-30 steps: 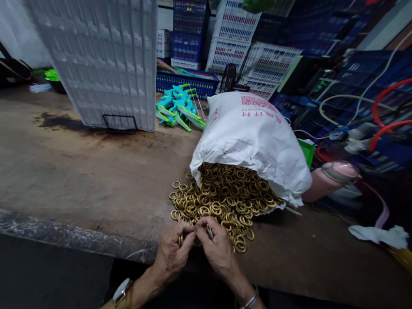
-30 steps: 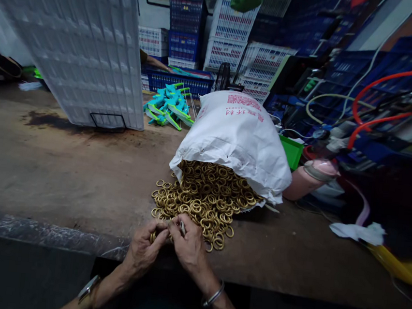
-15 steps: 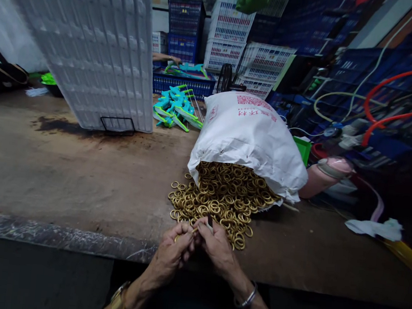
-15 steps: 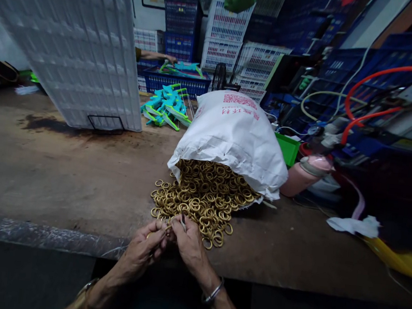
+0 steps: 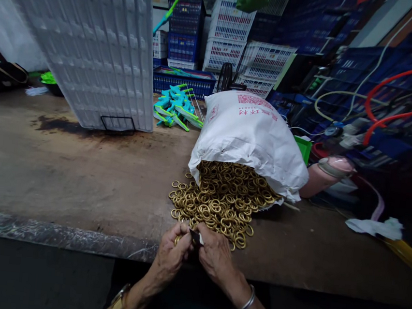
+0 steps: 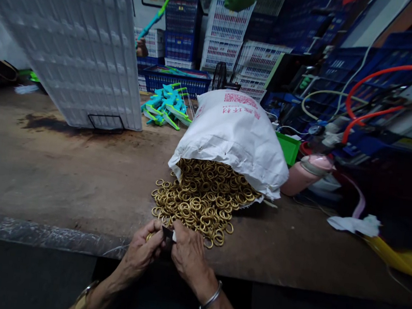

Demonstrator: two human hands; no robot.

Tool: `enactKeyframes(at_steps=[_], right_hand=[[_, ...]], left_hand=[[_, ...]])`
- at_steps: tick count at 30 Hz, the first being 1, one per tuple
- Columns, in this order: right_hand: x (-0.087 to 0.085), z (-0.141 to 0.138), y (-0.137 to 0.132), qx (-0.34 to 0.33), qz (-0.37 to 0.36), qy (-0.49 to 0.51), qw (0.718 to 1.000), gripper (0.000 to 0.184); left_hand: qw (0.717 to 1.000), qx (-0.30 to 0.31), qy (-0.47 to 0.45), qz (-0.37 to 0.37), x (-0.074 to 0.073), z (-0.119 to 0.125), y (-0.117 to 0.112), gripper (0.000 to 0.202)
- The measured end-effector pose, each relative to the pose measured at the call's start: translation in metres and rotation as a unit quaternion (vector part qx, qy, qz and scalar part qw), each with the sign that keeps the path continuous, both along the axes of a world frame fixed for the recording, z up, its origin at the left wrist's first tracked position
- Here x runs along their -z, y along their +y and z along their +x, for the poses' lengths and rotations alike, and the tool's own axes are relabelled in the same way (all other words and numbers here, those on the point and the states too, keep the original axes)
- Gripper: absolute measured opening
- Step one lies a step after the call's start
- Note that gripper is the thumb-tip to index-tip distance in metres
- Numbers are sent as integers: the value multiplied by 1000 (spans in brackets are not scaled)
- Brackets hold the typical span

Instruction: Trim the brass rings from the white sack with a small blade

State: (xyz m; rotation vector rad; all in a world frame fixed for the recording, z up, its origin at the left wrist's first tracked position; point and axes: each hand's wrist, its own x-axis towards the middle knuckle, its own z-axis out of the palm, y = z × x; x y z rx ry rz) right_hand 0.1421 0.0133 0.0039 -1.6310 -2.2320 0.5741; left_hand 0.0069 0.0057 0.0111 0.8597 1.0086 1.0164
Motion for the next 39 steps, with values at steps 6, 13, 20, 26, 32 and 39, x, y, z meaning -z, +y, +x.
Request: enactKeyframes(at_steps=[6,13,20,26,32,39], right_hand=[[1,-2,0,24,52,-49,997,24],[-2,14,21,127,104,-85,983,29],[1,11,31,153,103,-124,975,15],[7,15,33,146,121,-116,975,17],[7,17,27,110,154,-4,982,18],[1,6,12,-1,159,87,983,13]], left_hand=[[999,16,-11,-34,1,-8,-9,31],[986,57,-118,-101,-5,-10,-18,28],[977,9,-166,-132,0,-14,-6,27],[959,16,-239,-152,7,-18,-2,21],[948,-15,-264,-175,11,-16,5,17],[986,-42,-121,-103,11,-7,11,27]])
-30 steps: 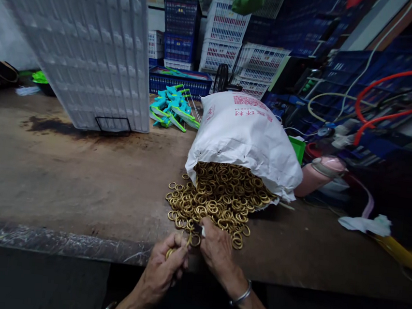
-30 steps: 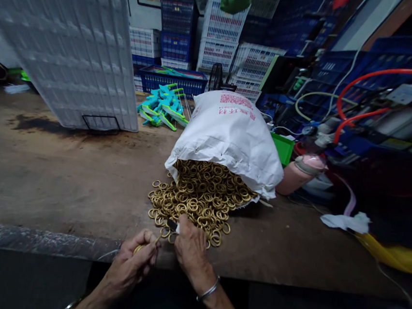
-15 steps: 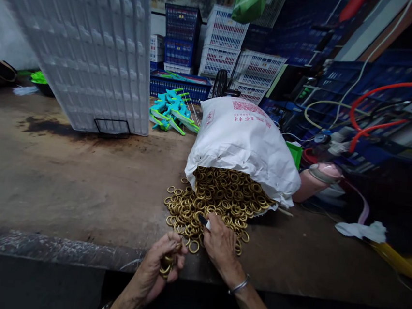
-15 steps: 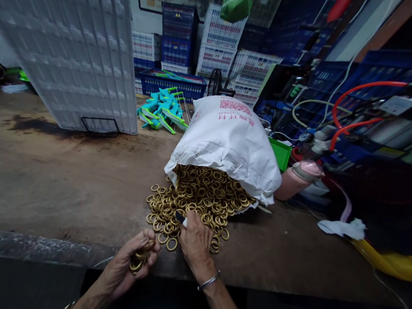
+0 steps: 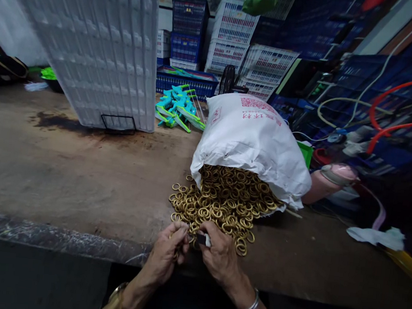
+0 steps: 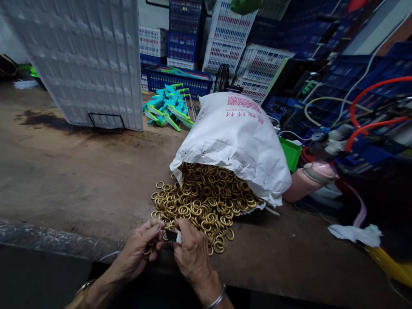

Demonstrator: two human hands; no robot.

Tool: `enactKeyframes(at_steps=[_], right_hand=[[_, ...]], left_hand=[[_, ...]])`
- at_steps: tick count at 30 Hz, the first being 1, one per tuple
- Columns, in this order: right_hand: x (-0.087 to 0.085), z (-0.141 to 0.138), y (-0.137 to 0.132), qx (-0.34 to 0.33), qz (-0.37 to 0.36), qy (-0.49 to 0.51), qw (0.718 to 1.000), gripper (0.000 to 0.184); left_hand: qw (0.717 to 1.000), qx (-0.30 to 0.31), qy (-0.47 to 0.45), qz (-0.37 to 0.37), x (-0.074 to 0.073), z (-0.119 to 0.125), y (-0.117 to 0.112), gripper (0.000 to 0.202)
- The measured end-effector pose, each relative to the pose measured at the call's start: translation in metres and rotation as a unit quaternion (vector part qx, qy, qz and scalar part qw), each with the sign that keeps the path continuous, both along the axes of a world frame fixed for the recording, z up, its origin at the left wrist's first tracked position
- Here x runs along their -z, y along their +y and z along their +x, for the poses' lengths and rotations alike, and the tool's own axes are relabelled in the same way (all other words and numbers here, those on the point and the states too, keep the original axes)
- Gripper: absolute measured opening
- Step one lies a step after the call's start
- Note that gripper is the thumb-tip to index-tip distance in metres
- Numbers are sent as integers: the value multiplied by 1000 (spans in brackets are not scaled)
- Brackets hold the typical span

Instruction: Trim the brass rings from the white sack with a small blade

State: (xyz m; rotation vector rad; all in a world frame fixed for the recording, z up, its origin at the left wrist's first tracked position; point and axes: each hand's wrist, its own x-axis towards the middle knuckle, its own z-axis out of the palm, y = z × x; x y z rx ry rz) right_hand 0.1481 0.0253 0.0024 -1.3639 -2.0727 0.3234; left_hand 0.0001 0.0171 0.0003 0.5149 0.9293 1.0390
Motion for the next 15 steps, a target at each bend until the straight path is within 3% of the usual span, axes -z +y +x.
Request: enactKeyframes(at_steps=[4,7,12,15], right_hand=[[-3,-6,-3,-27,-35,42,998,11],[-6,-10,0,3,-116,113,987,13],[-12,-16,3,27,-287,221,932,33],[-14,-19,3,25,-333,256,907,39]], left_hand=[[993,29,105,45,4,2,-2,31],[988,19,149,42,4,1,-3,30],[967,-23,210,141,-1,3,-3,21],[963,-9,212,165,-2,4,-4,22]])
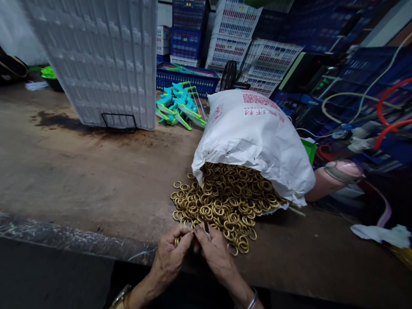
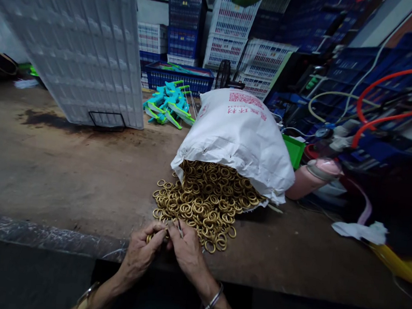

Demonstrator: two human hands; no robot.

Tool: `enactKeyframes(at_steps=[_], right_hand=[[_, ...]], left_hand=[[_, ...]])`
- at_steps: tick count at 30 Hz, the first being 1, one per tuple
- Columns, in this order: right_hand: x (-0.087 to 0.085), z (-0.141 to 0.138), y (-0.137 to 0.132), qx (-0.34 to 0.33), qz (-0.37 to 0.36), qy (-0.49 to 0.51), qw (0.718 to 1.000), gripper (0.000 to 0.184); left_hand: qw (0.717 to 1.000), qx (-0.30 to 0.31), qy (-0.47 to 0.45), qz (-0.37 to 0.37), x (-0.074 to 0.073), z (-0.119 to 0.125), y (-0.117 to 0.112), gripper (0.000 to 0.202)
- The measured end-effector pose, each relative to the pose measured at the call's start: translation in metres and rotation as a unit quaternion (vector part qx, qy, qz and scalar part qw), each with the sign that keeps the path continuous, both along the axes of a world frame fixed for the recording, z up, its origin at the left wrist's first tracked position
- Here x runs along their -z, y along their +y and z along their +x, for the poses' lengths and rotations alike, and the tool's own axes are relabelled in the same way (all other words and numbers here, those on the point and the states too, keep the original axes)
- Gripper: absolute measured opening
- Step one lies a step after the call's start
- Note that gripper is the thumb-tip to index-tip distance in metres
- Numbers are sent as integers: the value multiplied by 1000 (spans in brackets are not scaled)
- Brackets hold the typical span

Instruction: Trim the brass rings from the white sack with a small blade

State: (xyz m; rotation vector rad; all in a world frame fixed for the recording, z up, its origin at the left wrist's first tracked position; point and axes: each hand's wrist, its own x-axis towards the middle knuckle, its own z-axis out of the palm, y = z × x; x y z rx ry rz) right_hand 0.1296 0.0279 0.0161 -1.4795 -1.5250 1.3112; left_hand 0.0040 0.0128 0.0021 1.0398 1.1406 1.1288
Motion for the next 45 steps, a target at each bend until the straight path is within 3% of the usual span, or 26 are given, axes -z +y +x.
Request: enactKeyframes(at_steps=[6,15,19,23,27,34,41,45], right_hand=[[1,-1,1,16,22,13,1000,33],[11,1,1,15,21,33,999,32],[9,6,-2,11,82,-89,993,27],[10,7,-9,-58,143,-221,963,16],[12,7,-13,-86,154,-305,936,28],[9,6,-13,-117,142,-364,913,35],[11,12,-6,-63,179,-413,891,28],[6,24,11,14,190,-449,873,29]], left_hand=[[983,55,-90,-149,2,-2,-2,25],[978,71,-118,-154,-4,-3,-4,29],[984,60,-87,-144,-6,-3,-4,30],[988,58,-69,-123,-5,-3,-5,30],[989,60,-74,-110,-4,-3,-6,32],[995,36,-44,-80,-3,-3,-8,34],[989,70,-71,-109,-9,-9,-22,32],[970,97,-176,-140,-12,-9,-24,29]])
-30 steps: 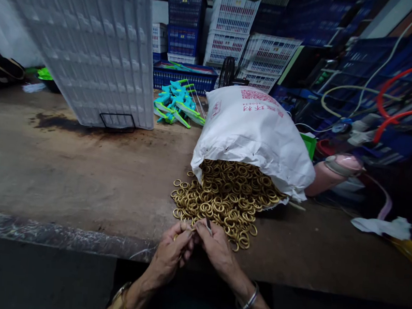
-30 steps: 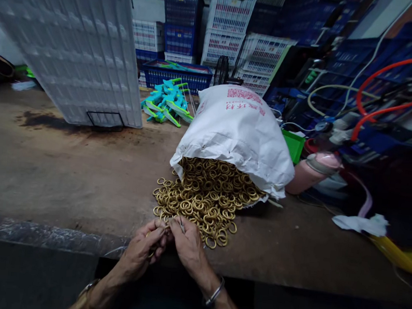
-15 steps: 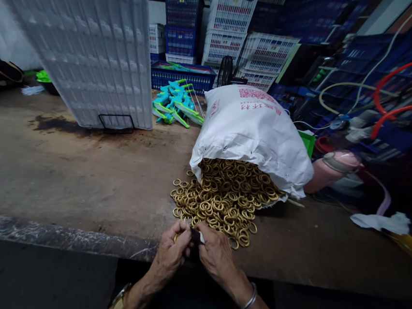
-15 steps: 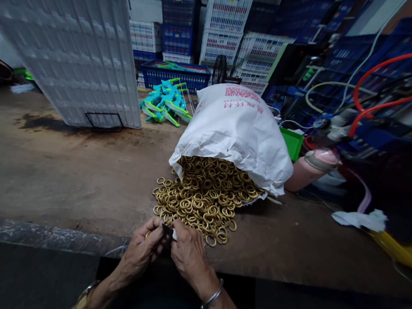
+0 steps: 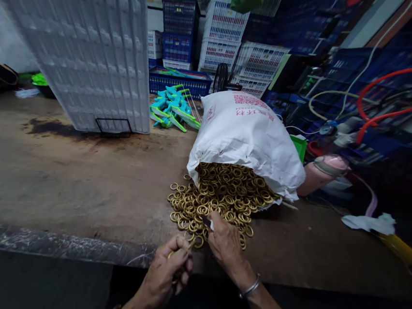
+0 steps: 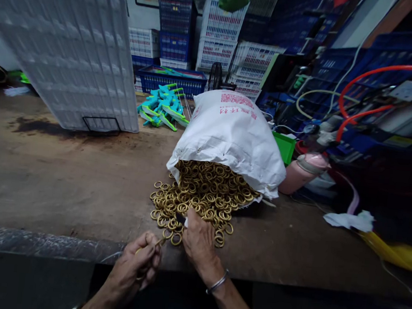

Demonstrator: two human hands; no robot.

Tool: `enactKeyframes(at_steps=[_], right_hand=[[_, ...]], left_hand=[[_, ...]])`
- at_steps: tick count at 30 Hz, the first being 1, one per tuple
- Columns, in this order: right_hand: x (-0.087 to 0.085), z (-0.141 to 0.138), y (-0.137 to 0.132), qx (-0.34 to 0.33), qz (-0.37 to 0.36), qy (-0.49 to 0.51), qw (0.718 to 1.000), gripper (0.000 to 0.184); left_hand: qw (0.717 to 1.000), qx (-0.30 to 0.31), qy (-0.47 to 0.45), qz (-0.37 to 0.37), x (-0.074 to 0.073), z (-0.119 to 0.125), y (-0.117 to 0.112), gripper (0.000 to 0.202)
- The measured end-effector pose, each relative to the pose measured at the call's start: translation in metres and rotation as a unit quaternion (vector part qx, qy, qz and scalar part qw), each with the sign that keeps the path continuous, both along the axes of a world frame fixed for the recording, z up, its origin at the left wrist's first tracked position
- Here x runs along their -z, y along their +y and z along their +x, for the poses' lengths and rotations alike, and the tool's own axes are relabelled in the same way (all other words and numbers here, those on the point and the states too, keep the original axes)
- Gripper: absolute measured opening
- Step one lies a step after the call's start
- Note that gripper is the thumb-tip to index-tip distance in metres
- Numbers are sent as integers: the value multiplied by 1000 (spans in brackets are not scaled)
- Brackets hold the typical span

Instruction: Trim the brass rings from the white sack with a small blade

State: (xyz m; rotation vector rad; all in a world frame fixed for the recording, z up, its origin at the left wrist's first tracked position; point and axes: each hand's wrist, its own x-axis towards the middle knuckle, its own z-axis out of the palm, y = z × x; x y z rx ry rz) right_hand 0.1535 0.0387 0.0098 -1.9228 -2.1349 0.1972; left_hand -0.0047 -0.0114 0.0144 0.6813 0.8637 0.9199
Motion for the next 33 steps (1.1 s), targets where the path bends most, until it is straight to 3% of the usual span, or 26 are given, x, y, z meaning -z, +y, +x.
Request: enactKeyframes(at_steps=[4,12,18,27,33], right_hand=[[-6,0,13,9,51,-4,999,23],[-5,-12,25,34,13,-35,999,10],[-6,-11,28,46,1,-37,998,10],[-2,-7,30,9,16,-22,1000,18],[2,0,24,-13,34,57,998,24]], left_hand=[[996,-28,-70,-39,4,-2,11,30],[987,-45,-131,-81,8,-9,16,22],[981,-38,-153,-108,12,-7,19,25],[980,-41,-154,-121,16,-1,25,24],[981,-36,-150,-116,13,0,33,24]])
